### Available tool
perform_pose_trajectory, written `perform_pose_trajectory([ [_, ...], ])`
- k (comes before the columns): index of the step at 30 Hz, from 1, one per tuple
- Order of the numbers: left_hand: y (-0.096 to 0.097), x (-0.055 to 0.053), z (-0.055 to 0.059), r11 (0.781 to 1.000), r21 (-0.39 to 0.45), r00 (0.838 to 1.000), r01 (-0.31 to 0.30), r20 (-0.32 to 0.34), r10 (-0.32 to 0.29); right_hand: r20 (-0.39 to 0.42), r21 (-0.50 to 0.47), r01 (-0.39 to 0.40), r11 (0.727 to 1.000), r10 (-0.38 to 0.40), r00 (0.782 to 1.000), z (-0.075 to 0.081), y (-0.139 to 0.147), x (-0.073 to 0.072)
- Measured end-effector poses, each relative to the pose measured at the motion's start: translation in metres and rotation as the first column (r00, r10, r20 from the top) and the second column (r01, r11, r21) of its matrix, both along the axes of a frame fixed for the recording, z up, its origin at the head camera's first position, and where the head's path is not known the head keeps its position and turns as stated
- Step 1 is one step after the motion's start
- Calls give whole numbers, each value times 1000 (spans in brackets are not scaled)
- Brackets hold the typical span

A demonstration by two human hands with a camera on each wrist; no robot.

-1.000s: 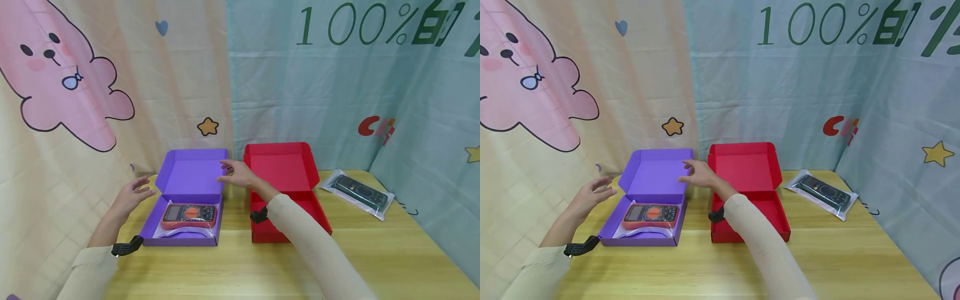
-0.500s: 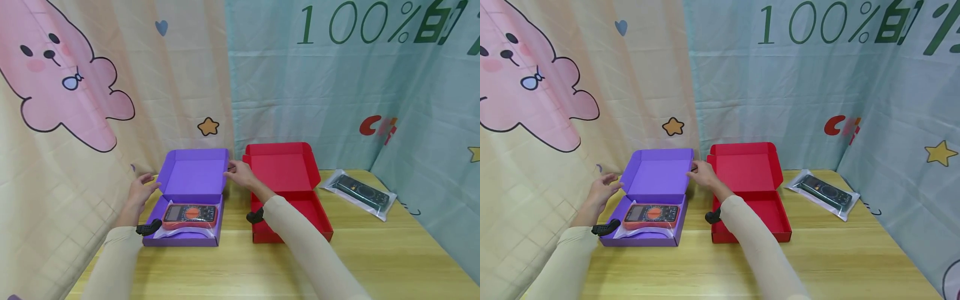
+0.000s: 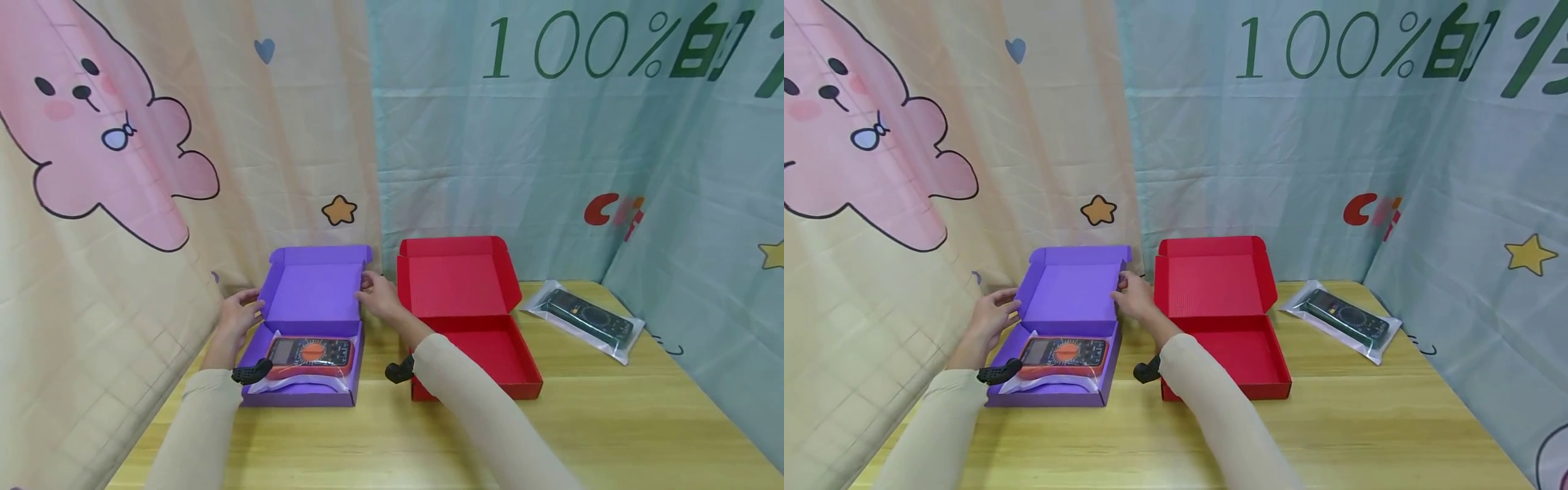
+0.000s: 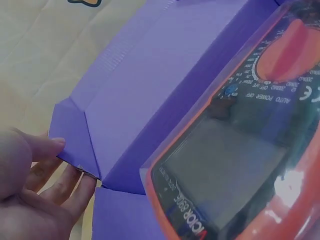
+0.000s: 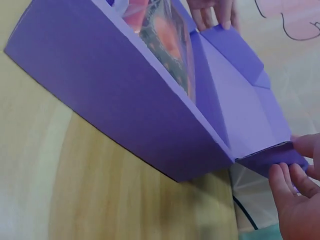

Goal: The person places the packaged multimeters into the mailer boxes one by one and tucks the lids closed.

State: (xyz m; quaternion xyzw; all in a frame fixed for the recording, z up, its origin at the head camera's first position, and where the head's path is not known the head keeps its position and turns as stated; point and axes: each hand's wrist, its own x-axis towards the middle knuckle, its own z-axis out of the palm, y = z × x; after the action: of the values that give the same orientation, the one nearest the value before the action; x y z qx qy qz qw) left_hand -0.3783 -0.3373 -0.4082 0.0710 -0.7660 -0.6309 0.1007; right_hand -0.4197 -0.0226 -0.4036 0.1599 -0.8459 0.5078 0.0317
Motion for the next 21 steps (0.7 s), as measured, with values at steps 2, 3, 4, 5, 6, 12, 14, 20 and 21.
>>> perform_pose_trajectory([
  [2, 0, 0, -1, 1000, 18, 1000, 5, -10, -5, 29, -59, 8, 998, -6, 1000, -3, -1, 2],
  [3, 0, 0, -1, 1000, 30, 1000, 7, -16, -6, 42, -90, 4, 996, 0, 999, -4, -1, 3],
  [4, -1, 0, -2, 999, 38, 1000, 11, -23, -10, 55, -119, -2, 993, 9, 998, -5, 0, 4],
  [5, -1, 1, -2, 999, 46, 999, 14, -31, -13, 67, -145, -10, 989, 20, 998, -6, 0, 5],
  [6, -2, 1, -2, 999, 50, 999, 16, -39, -15, 75, -164, -19, 986, 31, 997, -6, 0, 5],
  [12, -5, 4, -4, 997, 64, 996, 39, -77, -34, 101, -240, -33, 970, 59, 993, -8, 0, 7],
  [14, -5, 6, -4, 997, 68, 996, 47, -81, -42, 112, -245, -29, 969, 58, 992, -9, 0, 9],
  [20, -4, 12, -4, 994, 83, 994, 72, -86, -65, 143, -279, -44, 959, 87, 986, -9, -1, 13],
  [21, -4, 12, -4, 993, 87, 993, 78, -91, -70, 149, -296, -53, 954, 100, 984, -9, -1, 13],
])
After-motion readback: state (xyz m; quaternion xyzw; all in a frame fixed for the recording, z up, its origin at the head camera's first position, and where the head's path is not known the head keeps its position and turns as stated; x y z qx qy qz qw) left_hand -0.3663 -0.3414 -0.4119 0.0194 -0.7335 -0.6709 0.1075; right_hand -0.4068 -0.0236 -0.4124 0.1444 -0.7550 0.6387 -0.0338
